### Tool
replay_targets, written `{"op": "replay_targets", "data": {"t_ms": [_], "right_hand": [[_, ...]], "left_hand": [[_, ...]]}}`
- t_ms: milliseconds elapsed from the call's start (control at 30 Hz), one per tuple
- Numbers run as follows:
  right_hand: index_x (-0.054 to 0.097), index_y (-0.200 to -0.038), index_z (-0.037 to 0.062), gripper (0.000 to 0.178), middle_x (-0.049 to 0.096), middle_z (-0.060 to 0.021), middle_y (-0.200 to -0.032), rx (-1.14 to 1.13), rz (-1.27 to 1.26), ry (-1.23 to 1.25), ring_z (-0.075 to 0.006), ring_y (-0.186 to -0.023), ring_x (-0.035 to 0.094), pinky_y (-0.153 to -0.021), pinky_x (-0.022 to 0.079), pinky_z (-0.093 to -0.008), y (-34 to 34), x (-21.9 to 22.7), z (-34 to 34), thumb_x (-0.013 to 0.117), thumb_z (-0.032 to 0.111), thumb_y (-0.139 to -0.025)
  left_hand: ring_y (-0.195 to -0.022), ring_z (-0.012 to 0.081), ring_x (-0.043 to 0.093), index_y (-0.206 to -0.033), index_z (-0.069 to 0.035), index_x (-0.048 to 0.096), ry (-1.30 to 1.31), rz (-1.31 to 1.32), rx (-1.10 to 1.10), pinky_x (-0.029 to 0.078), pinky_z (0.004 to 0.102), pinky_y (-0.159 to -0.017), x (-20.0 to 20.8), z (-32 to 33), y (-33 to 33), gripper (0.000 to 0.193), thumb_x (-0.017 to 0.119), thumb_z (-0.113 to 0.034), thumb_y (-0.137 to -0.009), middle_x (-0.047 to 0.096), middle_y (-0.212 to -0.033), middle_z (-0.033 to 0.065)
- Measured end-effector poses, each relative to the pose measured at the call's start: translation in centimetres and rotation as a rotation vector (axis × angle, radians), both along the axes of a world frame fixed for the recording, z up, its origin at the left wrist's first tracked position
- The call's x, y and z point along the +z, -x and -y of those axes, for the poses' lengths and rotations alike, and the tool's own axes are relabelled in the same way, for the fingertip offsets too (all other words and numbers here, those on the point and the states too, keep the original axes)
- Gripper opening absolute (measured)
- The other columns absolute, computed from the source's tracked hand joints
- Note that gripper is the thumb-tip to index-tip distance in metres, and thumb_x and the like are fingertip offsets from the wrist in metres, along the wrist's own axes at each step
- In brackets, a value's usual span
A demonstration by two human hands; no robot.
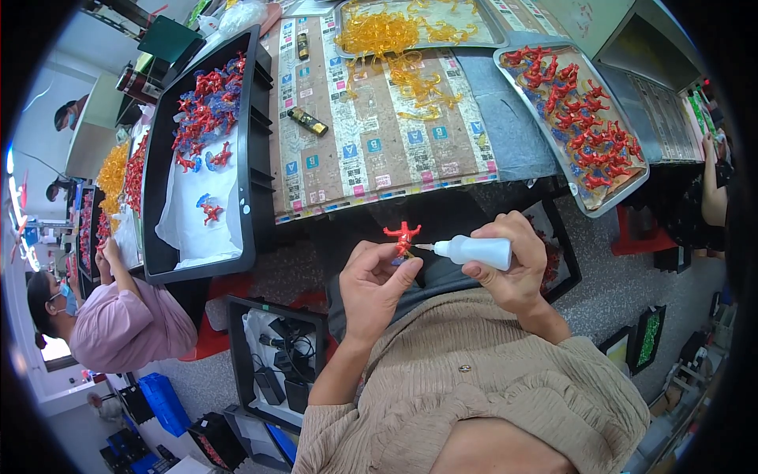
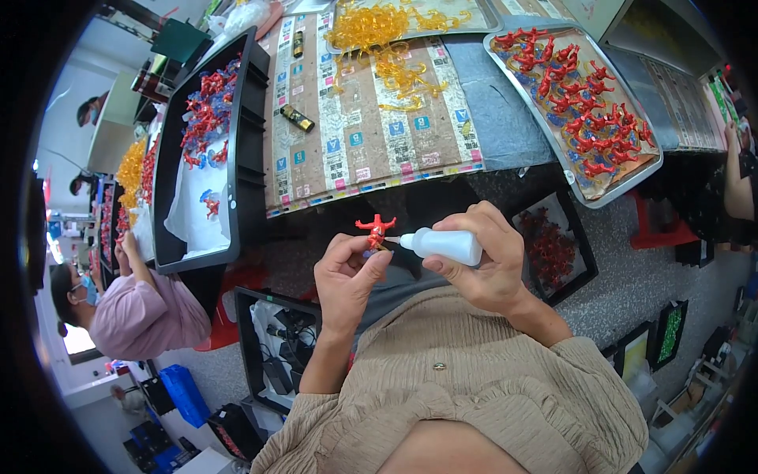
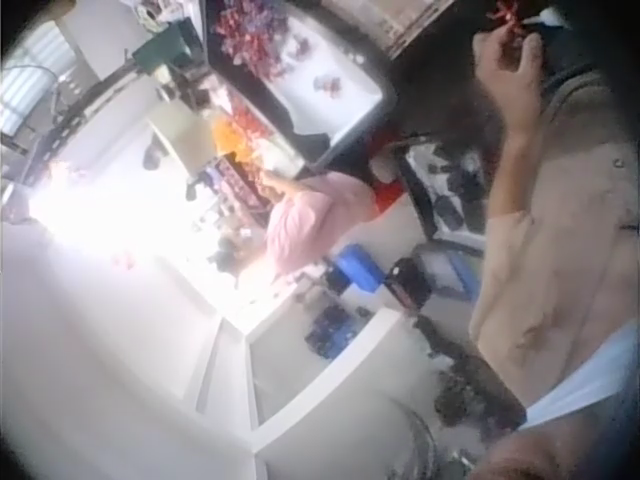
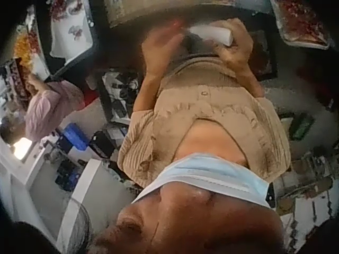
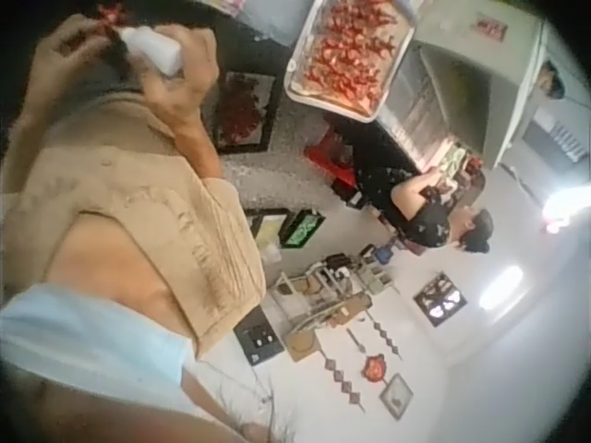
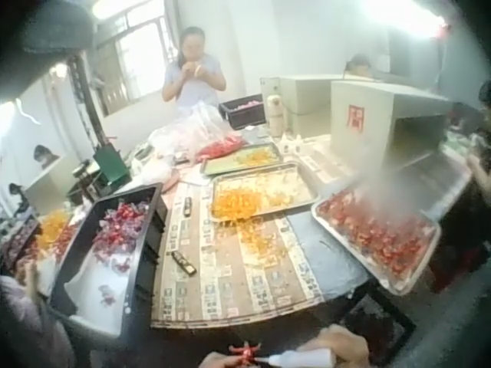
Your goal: The person assembles figurines by applying glue to the figurine components with a glue bottle and attaching plastic effect pieces onto them by hand.
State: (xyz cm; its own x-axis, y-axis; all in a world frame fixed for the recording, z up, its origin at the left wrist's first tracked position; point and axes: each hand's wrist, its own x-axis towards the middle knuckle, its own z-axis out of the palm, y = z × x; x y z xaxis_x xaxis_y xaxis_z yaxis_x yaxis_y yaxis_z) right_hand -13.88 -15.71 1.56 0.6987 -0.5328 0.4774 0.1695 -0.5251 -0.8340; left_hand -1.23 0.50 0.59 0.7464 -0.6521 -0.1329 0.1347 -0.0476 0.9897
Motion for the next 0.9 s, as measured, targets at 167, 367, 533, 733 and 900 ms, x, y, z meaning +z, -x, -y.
{"op": "replay_targets", "data": {"t_ms": [167, 367, 533, 733, 900], "right_hand": [[0.064, -0.099, 0.0026, 0.039, 0.062, -0.0078, -0.084, 0.01, 0.028, 0.016, -0.0165, -0.07, 0.051, -0.061, 0.041, -0.0281, 0.1, 0.2, 0.3, 0.083, 0.023, -0.071], [0.064, -0.099, 0.0021, 0.039, 0.063, -0.0085, -0.086, -0.013, 0.033, 0.031, -0.0169, -0.071, 0.053, -0.061, 0.042, -0.028, -0.1, 0.4, 0.1, 0.083, 0.022, -0.071], [0.064, -0.098, 0.0019, 0.039, 0.062, -0.0091, -0.085, -0.02, 0.01, 0.087, -0.018, -0.069, 0.053, -0.059, 0.042, -0.0287, -0.1, 0.3, -0.1, 0.084, 0.02, -0.07], [0.065, -0.097, 0.0026, 0.038, 0.062, -0.0094, -0.084, -0.031, -0.02, 0.073, -0.0187, -0.067, 0.054, -0.059, 0.043, -0.0292, 0.1, 0.2, -0.3, 0.085, 0.017, -0.068], [0.065, -0.097, 0.0027, 0.038, 0.062, -0.0091, -0.084, -0.029, -0.019, 0.101, -0.0192, -0.068, 0.055, -0.059, 0.044, -0.029, -0.1, 0.3, -0.1, 0.085, 0.016, -0.067]], "left_hand": [[-0.063, 0.0061, 0.052, -0.097, 0.004, 0.066, -0.202, 0.403, 0.008, 0.043, 0.0214, -0.053, 0.4, 0.0, -0.1, 0.03, 0.08, -0.004, -0.072, 0.052, -0.084, 0.0034], [-0.062, 0.0127, 0.046, -0.097, 0.004, 0.067, -0.348, 0.868, 0.013, 0.038, 0.0251, -0.051, 0.7, 0.3, -0.1, 0.035, 0.079, -0.004, -0.065, 0.047, -0.08, 0.0058], [-0.067, 0.0196, 0.049, -0.098, 0.005, 0.066, -0.36, 0.945, -0.006, 0.041, 0.0297, -0.055, 1.0, 0.4, 0.0, 0.035, 0.077, -0.001, -0.065, 0.046, -0.079, 0.0091], [-0.068, 0.022, 0.05, -0.099, 0.006, 0.065, -0.4, 0.954, -0.031, 0.043, 0.0319, -0.057, 1.2, 0.3, 0.3, 0.035, 0.077, 0.0, -0.066, 0.046, -0.079, 0.0106], [-0.068, 0.0221, 0.05, -0.099, 0.006, 0.065, -0.404, 0.97, -0.051, 0.043, 0.032, -0.057, 1.1, 0.6, 0.3, 0.036, 0.077, 0.001, -0.066, 0.046, -0.079, 0.0104]]}}
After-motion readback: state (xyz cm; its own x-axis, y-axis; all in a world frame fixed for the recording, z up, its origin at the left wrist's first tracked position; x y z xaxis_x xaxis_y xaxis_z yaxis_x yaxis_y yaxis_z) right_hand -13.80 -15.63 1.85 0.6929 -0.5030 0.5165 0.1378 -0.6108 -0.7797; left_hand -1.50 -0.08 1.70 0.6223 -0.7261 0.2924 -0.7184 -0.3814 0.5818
